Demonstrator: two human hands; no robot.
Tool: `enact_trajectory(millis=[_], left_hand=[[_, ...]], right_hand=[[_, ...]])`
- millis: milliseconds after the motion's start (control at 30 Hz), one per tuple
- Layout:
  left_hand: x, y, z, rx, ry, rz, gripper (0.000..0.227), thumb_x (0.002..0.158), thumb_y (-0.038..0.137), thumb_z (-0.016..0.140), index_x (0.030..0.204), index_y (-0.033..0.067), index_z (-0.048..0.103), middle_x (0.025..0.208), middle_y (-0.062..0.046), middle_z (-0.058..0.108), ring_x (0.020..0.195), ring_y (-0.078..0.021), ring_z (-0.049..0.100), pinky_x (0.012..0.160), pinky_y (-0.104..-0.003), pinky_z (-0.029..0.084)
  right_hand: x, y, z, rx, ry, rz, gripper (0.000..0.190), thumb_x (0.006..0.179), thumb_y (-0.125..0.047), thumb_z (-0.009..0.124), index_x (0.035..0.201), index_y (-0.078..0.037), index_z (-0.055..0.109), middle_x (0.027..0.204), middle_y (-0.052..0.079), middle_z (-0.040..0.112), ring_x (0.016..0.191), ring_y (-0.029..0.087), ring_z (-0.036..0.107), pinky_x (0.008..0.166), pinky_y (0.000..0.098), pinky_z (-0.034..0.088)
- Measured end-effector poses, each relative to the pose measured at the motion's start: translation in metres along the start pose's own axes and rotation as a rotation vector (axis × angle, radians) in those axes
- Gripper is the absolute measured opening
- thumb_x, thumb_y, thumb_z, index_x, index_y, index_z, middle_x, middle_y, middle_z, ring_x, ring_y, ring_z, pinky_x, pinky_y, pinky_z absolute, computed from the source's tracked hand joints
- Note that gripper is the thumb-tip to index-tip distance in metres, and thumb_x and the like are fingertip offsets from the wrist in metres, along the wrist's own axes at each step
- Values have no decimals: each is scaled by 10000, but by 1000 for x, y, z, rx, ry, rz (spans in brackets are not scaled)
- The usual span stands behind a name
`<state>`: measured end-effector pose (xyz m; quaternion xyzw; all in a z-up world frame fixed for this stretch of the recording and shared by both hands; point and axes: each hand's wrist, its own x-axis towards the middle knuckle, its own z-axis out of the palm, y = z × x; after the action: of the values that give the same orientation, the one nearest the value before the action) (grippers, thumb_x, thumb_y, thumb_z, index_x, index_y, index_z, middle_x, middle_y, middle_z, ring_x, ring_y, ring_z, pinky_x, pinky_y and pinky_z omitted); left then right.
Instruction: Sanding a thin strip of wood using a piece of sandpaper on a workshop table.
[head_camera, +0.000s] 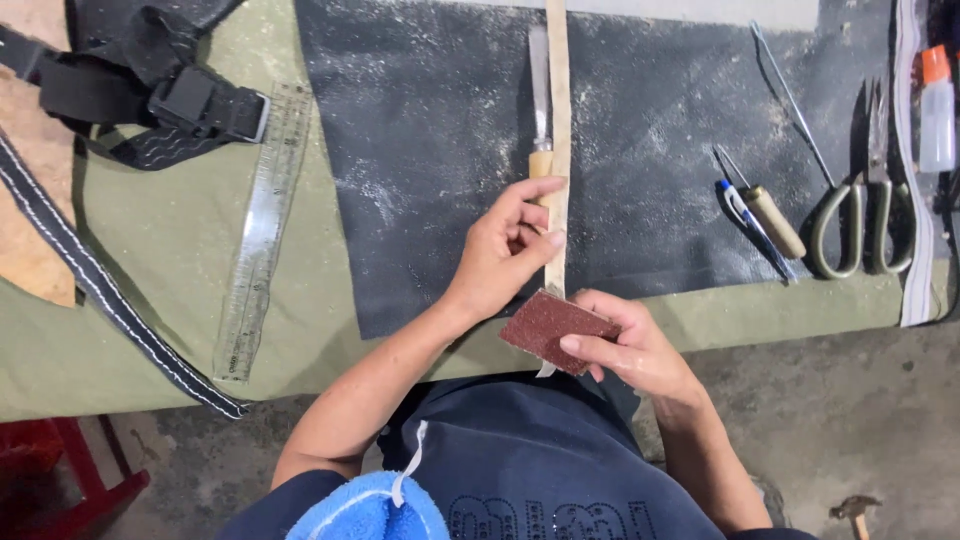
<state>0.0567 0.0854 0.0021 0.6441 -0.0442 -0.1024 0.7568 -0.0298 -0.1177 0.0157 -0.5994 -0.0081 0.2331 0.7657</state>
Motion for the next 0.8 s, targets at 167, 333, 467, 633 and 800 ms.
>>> enact_trajectory(millis=[167,333,467,633,800], left_hand=[[16,15,-3,96,-6,121,423,947,77,721,1355,173,662,1070,-36,658,802,-90,656,641,-252,572],[30,-7,-12,355,53,238,457,927,-4,711,1343,177,649,1230,-49,590,835,-207,697,685,-352,624],[23,2,-15,480,82,336,321,966,79,706,1280,128,661,1264,-102,560,928,-303,713,734,-415,642],[18,2,-20,613,-63,429,236,991,145,682,1218,79,677,1249,-114,601,1156,-306,637,987,-448,561],[21,-15,-17,705,-29,544,178,1000,227,682,1129,104,694,1268,-75,633,1138,-315,637,992,-440,554]], right_hand=[[5,-2,1,14,8,7,131,833,44,749,946,86,697,689,159,679,526,148,624,299,260,538],[12,8,9,103,186,123,168,838,52,730,982,102,661,702,173,630,484,182,616,252,245,492],[12,11,9,101,213,152,171,830,54,735,979,105,666,689,190,629,475,195,618,244,248,487],[10,3,13,62,212,134,153,830,35,741,959,95,684,672,195,652,473,202,642,250,256,517],[-1,-27,20,-68,347,29,209,859,-24,706,1057,34,672,672,194,700,457,214,675,251,273,520]])
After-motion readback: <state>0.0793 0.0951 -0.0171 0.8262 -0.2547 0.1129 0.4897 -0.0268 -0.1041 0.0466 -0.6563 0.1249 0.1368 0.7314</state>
